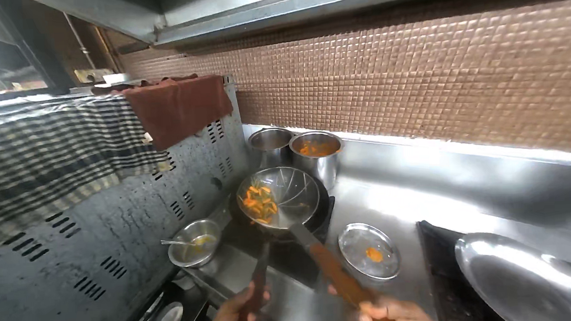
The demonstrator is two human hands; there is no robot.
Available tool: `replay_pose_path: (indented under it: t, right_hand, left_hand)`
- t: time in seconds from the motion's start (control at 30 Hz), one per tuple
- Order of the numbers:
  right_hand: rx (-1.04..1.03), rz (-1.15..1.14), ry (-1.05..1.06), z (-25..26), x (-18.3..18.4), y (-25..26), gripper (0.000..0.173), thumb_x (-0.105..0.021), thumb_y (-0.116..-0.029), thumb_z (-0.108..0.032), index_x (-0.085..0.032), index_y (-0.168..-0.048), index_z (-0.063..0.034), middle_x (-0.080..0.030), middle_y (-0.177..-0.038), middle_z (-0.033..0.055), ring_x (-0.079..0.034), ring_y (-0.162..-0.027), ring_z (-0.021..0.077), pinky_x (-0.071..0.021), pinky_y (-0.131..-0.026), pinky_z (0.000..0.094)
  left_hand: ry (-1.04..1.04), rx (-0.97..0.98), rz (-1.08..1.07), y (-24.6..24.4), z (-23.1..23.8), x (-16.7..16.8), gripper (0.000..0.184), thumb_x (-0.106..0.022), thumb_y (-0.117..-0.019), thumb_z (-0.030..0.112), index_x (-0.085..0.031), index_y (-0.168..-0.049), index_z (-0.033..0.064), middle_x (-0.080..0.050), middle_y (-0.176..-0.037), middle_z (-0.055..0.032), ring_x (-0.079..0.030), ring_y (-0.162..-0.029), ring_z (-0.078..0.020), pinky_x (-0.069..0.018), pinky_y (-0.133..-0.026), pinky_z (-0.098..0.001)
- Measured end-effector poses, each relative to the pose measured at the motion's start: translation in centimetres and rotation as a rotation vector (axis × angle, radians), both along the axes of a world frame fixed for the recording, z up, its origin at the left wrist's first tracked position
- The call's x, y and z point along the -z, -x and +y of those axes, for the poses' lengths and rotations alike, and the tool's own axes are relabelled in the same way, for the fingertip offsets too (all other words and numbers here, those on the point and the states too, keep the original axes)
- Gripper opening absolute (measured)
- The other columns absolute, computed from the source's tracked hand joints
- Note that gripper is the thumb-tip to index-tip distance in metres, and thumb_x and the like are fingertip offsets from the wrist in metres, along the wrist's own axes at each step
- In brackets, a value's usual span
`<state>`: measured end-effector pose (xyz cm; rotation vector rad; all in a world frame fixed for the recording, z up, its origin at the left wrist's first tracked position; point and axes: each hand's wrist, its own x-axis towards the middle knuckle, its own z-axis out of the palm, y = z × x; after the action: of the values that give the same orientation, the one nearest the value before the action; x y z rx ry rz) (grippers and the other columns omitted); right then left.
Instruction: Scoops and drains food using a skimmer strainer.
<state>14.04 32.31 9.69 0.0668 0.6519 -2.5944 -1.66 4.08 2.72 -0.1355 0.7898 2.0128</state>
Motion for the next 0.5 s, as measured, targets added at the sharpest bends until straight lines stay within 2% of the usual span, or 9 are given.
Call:
replay_pose_path:
  t: [0.1, 0.2, 0.27, 0.37, 0.5]
  right_hand:
    - [-0.039, 0.025, 0.166, -0.1, 0.8, 0.2, 0.041, -0.053, -0.0943, -0.012, -0.048, -0.135, -0.0087, -0.060, -0.087, 0.0038, -0.061, -0.056, 0.0097, -0.0536, -0.046, 0.0212]
    - [-0.063, 0.047, 0.165, 0.9, 1.6, 0.1, 0.043, -0.055, -0.0940, -0.012, -0.047, -0.136, -0.0089, -0.062, -0.090, 0.0057, -0.063, -0.058, 0.0119, -0.0553, -0.048, 0.0233]
    - [-0.039, 0.065, 0.019, 2.0, 1.5, -0.2, 0.045, -0.057, -0.0928, -0.011, -0.047, -0.137, -0.0103, -0.062, -0.088, 0.0060, -0.064, -0.058, 0.0131, -0.0569, -0.047, 0.0255]
    - [0.045, 0.044, -0.355, 4.2, 0.2, -0.9, 0.052, -0.059, -0.0889, -0.012, -0.043, -0.138, -0.0150, -0.060, -0.081, 0.0037, -0.062, -0.054, 0.0133, -0.0551, -0.043, 0.0283]
    - [0.140, -0.032, -0.801, 6.6, -3.8, -1.1, 0.053, -0.058, -0.0849, -0.010, -0.042, -0.134, -0.0208, -0.058, -0.077, 0.0024, -0.058, -0.049, 0.0140, -0.0524, -0.039, 0.0318]
  left_hand:
    - [0.017, 0.021, -0.002, -0.1, 0.1, -0.1, 0.039, -0.031, -0.1107, 0.031, -0.052, -0.132, 0.0049, -0.064, -0.098, -0.0093, -0.056, -0.052, -0.0079, -0.0503, -0.044, -0.0203]
    - [0.021, 0.012, -0.001, 0.0, -0.1, 0.0, 0.040, -0.032, -0.1108, 0.031, -0.053, -0.131, 0.0034, -0.065, -0.098, -0.0104, -0.056, -0.051, -0.0082, -0.0502, -0.043, -0.0204]
    - [0.030, 0.026, 0.003, 0.3, -0.6, 0.0, 0.039, -0.036, -0.1104, 0.031, -0.055, -0.130, 0.0029, -0.065, -0.098, -0.0108, -0.056, -0.051, -0.0084, -0.0503, -0.043, -0.0205]
    - [0.053, 0.058, 0.022, 1.5, -2.0, 0.0, 0.036, -0.042, -0.1078, 0.026, -0.056, -0.131, 0.0023, -0.065, -0.103, -0.0120, -0.055, -0.051, -0.0070, -0.0484, -0.042, -0.0187]
    - [0.081, 0.073, 0.025, 3.7, -4.5, -0.6, 0.038, -0.037, -0.1056, 0.022, -0.055, -0.132, 0.0018, -0.067, -0.109, -0.0154, -0.054, -0.050, -0.0070, -0.0455, -0.041, -0.0181]
